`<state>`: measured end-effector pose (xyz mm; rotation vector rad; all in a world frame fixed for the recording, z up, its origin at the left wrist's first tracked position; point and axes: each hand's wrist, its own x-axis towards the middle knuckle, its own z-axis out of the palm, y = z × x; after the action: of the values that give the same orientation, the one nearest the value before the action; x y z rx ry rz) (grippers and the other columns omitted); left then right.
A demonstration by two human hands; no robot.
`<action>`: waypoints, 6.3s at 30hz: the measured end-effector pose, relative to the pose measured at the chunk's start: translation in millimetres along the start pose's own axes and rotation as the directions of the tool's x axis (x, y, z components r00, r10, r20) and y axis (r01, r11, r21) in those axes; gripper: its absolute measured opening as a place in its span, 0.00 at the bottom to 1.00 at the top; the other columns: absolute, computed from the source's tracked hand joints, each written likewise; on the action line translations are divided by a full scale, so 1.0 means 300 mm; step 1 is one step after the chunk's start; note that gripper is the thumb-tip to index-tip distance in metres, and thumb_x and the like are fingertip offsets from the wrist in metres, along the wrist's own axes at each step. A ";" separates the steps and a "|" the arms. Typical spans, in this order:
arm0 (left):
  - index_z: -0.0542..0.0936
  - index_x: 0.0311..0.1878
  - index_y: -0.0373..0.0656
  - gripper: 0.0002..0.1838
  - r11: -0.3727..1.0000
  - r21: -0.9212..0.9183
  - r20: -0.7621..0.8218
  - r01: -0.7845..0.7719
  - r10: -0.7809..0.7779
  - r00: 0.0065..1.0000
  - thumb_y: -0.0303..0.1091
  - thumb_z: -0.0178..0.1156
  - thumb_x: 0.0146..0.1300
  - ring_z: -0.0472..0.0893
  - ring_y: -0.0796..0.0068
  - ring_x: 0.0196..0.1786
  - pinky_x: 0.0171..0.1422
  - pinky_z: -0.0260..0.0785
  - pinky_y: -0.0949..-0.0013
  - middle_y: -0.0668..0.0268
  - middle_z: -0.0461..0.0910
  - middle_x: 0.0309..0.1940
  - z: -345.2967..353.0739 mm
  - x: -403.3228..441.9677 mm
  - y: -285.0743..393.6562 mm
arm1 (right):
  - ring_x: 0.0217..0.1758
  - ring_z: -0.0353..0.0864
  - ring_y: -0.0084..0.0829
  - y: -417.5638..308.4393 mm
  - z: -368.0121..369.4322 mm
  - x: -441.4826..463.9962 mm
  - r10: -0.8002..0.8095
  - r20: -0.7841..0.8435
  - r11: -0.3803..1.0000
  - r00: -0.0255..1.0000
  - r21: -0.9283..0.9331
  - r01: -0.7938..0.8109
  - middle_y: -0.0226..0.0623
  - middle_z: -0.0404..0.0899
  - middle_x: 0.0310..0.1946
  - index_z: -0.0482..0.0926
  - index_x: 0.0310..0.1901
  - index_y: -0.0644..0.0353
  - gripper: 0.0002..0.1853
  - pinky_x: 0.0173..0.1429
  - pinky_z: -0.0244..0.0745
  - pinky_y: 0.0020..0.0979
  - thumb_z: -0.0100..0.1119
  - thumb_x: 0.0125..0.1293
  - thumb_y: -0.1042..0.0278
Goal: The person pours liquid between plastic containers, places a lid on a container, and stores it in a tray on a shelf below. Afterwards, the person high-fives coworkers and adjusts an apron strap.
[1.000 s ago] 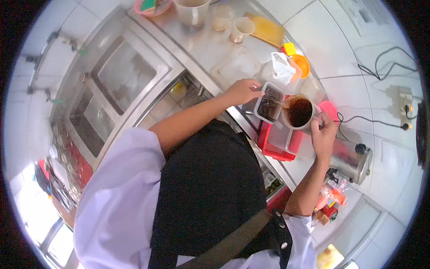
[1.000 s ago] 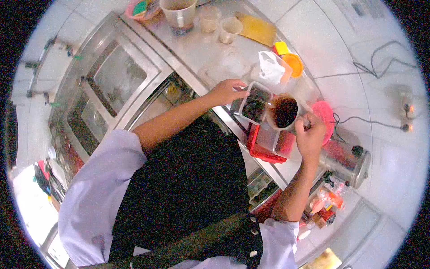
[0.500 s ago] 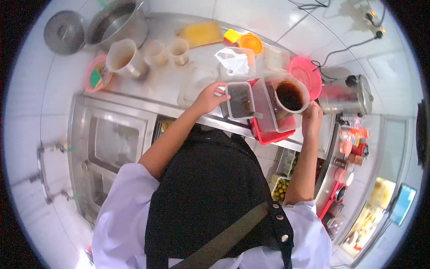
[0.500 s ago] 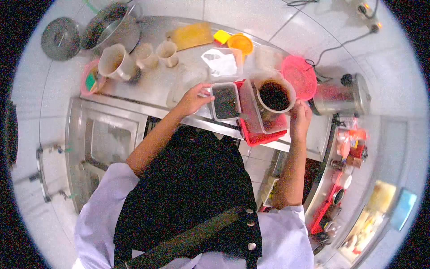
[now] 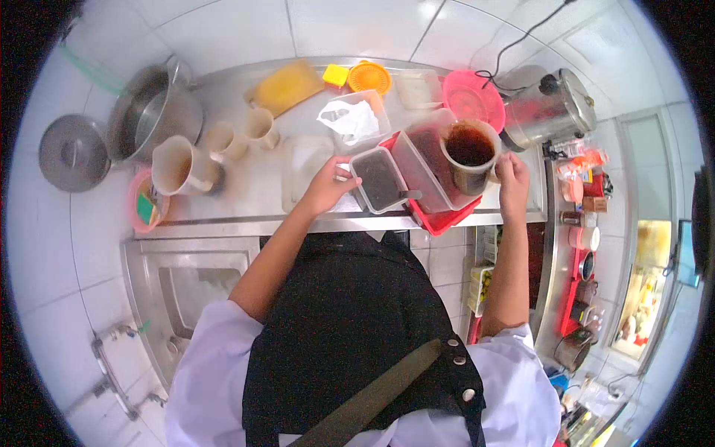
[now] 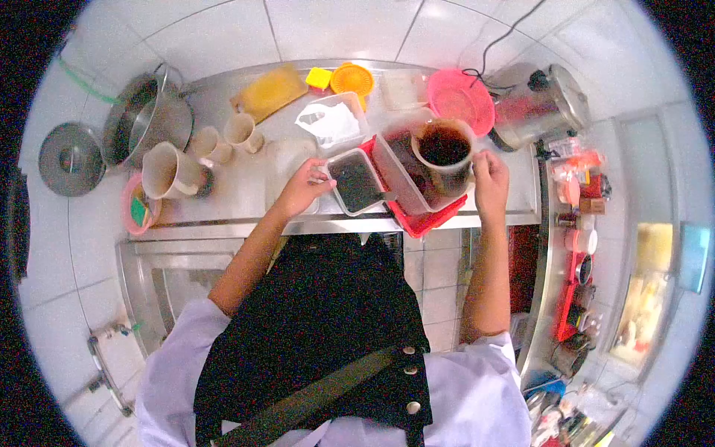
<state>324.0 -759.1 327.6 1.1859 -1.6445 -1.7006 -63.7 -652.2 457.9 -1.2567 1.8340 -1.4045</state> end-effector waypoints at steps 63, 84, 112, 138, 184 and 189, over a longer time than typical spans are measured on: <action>0.83 0.47 0.36 0.18 0.977 0.213 0.216 -0.001 -0.046 0.975 0.45 0.61 0.75 0.79 0.75 0.28 0.28 0.72 0.68 0.64 0.82 0.30 -0.083 0.187 0.093 | 0.46 0.81 0.34 -0.215 0.279 -0.055 -0.054 0.578 0.153 0.814 -0.801 0.579 0.30 0.86 0.33 0.86 0.29 0.52 0.11 0.54 0.73 0.38 0.69 0.54 0.53; 0.83 0.62 0.38 0.25 0.997 0.068 0.123 0.020 -0.028 0.992 0.51 0.57 0.78 0.82 0.75 0.30 0.33 0.78 0.69 0.62 0.85 0.36 -0.099 0.091 0.032 | 0.47 0.78 0.43 -0.306 0.226 0.040 0.041 0.827 0.339 0.561 -0.539 0.771 0.37 0.83 0.36 0.83 0.33 0.54 0.12 0.57 0.72 0.45 0.70 0.53 0.57; 0.84 0.54 0.38 0.19 0.994 -0.017 -0.557 0.111 -0.102 0.824 0.46 0.60 0.76 0.85 0.62 0.48 0.56 0.75 0.60 0.55 0.87 0.47 0.127 -0.670 -0.127 | 0.41 0.78 0.50 -0.218 0.096 0.093 -0.300 0.825 0.394 0.479 -0.350 0.850 0.45 0.81 0.31 0.81 0.32 0.61 0.13 0.54 0.70 0.48 0.68 0.60 0.60; 0.83 0.56 0.44 0.18 0.986 0.029 -0.490 0.165 -0.130 0.862 0.47 0.61 0.76 0.86 0.64 0.47 0.55 0.78 0.58 0.59 0.87 0.47 0.447 -1.207 -0.430 | 0.31 0.82 0.45 -0.248 0.191 0.031 -0.238 0.815 0.384 0.529 -0.421 0.822 0.54 0.80 0.28 0.82 0.40 0.69 0.16 0.41 0.75 0.46 0.65 0.63 0.60; 0.83 0.55 0.40 0.19 0.961 0.003 -0.390 0.275 -0.252 0.886 0.47 0.63 0.73 0.87 0.59 0.51 0.59 0.77 0.58 0.54 0.88 0.48 0.416 -1.271 -0.464 | 0.45 0.80 0.45 -0.121 0.161 0.020 -0.123 0.946 -0.073 0.300 -0.310 0.948 0.41 0.85 0.33 0.85 0.30 0.55 0.11 0.53 0.71 0.49 0.70 0.57 0.57; 0.85 0.55 0.43 0.18 0.960 0.024 -0.414 0.281 -0.246 0.876 0.47 0.63 0.75 0.86 0.67 0.51 0.59 0.77 0.61 0.61 0.88 0.47 0.425 -1.265 -0.446 | 0.48 0.82 0.45 -0.129 0.124 0.014 -0.095 0.941 -0.072 0.325 -0.332 0.941 0.43 0.86 0.36 0.88 0.35 0.56 0.14 0.55 0.72 0.49 0.69 0.60 0.53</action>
<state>437.1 -355.5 278.8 1.7398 -1.3512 -1.4111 -21.1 -674.5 482.1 -3.0554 1.2969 0.4985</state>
